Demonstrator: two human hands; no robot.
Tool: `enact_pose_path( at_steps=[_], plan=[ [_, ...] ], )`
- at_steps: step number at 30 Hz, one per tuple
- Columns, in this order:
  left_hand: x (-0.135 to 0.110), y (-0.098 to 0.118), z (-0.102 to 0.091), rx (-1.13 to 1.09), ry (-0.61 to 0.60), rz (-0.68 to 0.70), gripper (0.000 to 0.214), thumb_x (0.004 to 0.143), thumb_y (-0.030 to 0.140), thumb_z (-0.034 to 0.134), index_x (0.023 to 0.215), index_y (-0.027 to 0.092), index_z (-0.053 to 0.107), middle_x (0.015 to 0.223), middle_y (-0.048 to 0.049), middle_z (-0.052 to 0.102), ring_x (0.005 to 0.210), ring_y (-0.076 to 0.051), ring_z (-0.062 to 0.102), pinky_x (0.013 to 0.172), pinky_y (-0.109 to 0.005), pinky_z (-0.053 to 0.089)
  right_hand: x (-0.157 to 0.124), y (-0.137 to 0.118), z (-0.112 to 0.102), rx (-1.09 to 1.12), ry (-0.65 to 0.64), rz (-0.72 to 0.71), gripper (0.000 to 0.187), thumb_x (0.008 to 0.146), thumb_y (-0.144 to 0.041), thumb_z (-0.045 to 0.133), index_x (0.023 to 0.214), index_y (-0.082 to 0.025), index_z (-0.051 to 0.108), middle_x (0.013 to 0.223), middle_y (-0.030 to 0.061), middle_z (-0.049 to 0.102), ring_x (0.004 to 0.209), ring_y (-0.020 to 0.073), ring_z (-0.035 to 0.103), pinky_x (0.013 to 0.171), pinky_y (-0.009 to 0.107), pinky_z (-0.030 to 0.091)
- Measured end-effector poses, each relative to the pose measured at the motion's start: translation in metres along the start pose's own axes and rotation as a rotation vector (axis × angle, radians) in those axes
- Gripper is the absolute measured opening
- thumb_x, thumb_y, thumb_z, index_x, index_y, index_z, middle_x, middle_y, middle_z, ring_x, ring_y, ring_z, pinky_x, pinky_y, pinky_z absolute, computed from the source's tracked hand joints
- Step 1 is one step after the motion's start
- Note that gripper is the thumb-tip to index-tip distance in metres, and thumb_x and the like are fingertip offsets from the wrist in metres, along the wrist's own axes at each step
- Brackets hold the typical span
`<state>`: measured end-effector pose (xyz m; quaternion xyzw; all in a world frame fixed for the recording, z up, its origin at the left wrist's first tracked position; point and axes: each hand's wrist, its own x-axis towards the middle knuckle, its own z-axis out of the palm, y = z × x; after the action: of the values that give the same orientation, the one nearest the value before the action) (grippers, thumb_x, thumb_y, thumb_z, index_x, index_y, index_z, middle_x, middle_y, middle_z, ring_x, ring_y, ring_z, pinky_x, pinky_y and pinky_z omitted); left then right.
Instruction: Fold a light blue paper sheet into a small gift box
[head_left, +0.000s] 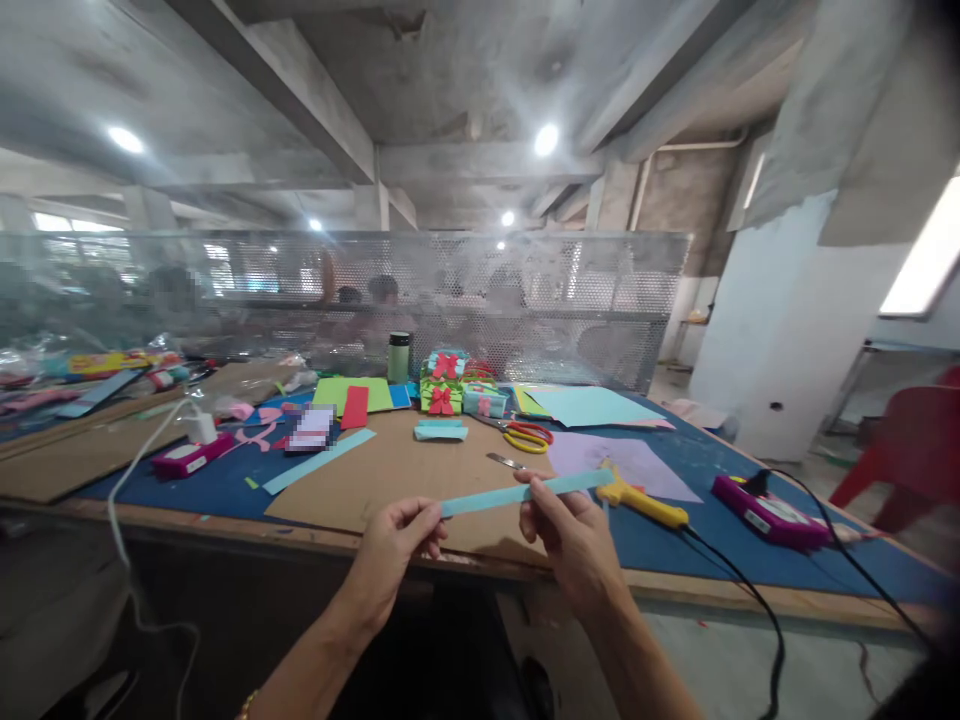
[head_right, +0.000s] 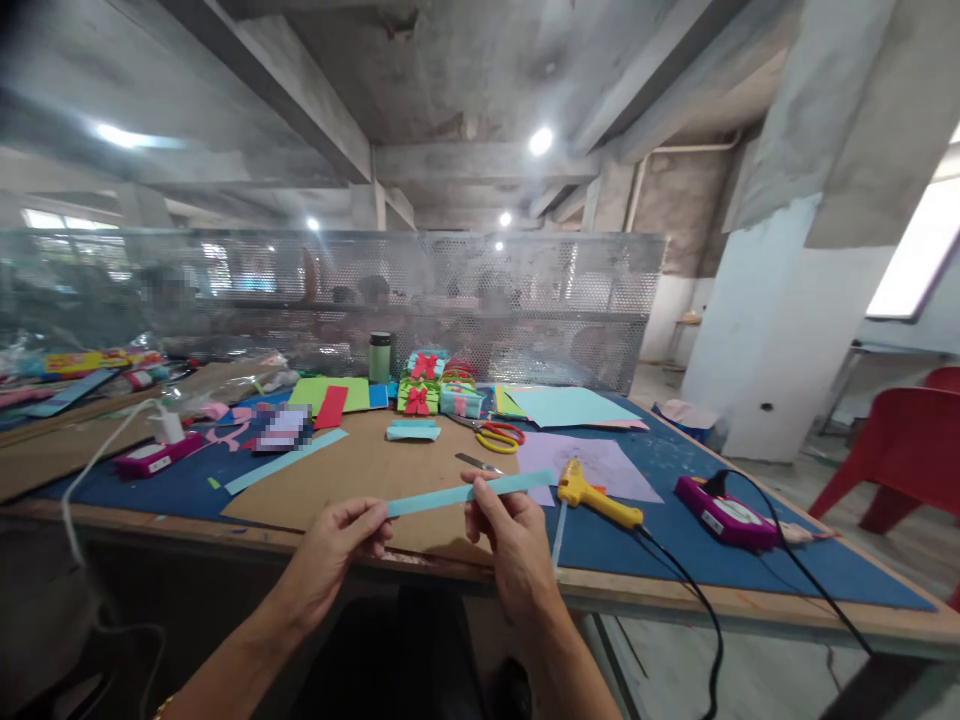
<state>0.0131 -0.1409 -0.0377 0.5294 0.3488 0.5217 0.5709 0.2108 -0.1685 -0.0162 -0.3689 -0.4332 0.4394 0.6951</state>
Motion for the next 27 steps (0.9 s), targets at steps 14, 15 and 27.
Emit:
enact_pose_path(
  at_steps=[14, 15, 27],
  plan=[
    [0.028, 0.005, 0.006, 0.117, -0.037, 0.066, 0.033, 0.077, 0.046, 0.068, 0.071, 0.014, 0.064, 0.065, -0.0006, 0.06, 0.054, -0.009, 0.051, 0.055, -0.021, 0.04, 0.027, 0.026, 0.036, -0.422, -0.022, 0.037, 0.042, 0.067, -0.054, 0.071, 0.046, -0.02, 0.06, 0.04, 0.0003, 0.054, 0.039, 0.0133, 0.046, 0.044, 0.026, 0.035],
    [0.03, 0.003, 0.004, 0.134, -0.039, 0.046, 0.033, 0.077, 0.046, 0.068, 0.07, 0.014, 0.063, 0.063, 0.0, 0.059, 0.052, -0.009, 0.05, 0.053, -0.02, 0.038, 0.028, 0.03, 0.036, -0.419, -0.022, 0.036, 0.041, 0.07, -0.053, 0.07, 0.046, -0.02, 0.06, 0.041, 0.0002, 0.054, 0.039, 0.0132, 0.046, 0.044, 0.026, 0.035],
    [0.039, -0.022, -0.016, 0.096, -0.062, 0.021, 0.037, 0.076, 0.05, 0.069, 0.074, 0.014, 0.063, 0.059, 0.0024, 0.053, 0.053, -0.009, 0.045, 0.051, -0.019, 0.034, 0.023, 0.041, 0.034, -0.353, -0.074, 0.067, 0.044, 0.078, -0.048, 0.062, 0.049, -0.015, 0.059, 0.04, -0.0013, 0.05, 0.04, 0.0079, 0.042, 0.044, 0.021, 0.03]
  ],
)
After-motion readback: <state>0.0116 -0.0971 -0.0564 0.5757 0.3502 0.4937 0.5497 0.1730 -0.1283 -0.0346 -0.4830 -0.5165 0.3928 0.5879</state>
